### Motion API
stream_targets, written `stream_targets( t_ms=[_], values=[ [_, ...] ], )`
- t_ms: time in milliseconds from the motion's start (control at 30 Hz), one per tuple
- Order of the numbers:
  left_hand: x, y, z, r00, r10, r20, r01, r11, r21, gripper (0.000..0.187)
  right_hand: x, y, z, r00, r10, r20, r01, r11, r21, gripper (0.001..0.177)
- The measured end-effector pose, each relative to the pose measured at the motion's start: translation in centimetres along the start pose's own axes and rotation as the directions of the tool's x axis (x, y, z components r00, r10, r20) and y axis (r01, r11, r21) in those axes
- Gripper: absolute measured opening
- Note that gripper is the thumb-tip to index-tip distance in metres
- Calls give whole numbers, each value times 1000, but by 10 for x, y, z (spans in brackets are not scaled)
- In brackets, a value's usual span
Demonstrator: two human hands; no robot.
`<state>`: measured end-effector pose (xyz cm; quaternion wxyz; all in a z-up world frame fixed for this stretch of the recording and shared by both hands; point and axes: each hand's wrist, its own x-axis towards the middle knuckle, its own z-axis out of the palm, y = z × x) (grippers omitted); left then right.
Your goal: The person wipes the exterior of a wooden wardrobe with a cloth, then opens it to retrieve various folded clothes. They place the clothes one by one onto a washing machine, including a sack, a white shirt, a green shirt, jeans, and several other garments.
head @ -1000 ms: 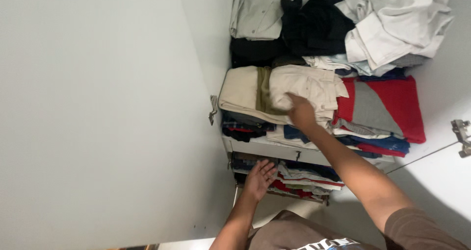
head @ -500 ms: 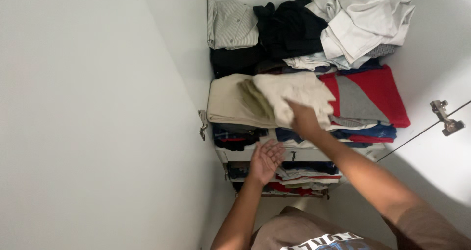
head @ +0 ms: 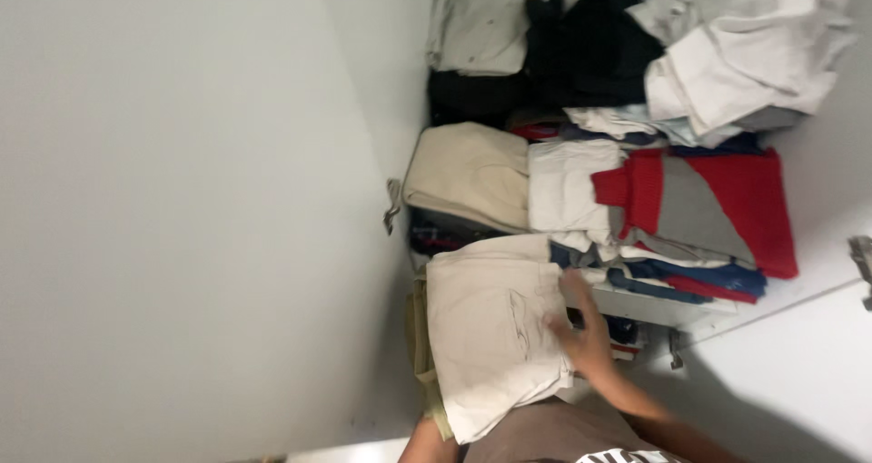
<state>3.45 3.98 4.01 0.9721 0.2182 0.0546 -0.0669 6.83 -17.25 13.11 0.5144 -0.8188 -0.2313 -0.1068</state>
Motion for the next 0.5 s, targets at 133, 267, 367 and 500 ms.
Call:
stream_targets(
  t_ms=[133, 267, 367, 500],
  values=[
    [-59, -25, -26, 992, 54, -110, -58, 998, -37, 75, 6, 47, 11, 614, 425, 665, -789, 356, 501, 72],
    [-132, -47, -32, 952, 176, -251, -199, 978, -68, 76, -25, 67, 26, 181, 157, 971, -968, -147, 204, 68],
    [-179, -55, -36, 883, 329, -335, -373, 925, -75, 77, -38, 66, 46, 44, 105, 994, -998, -48, 50, 63],
    [-253, -79, -30, 734, 527, -429, -601, 798, -47, 78, -62, 39, 74, 36, 99, 994, -973, 229, 12, 66]
  ],
)
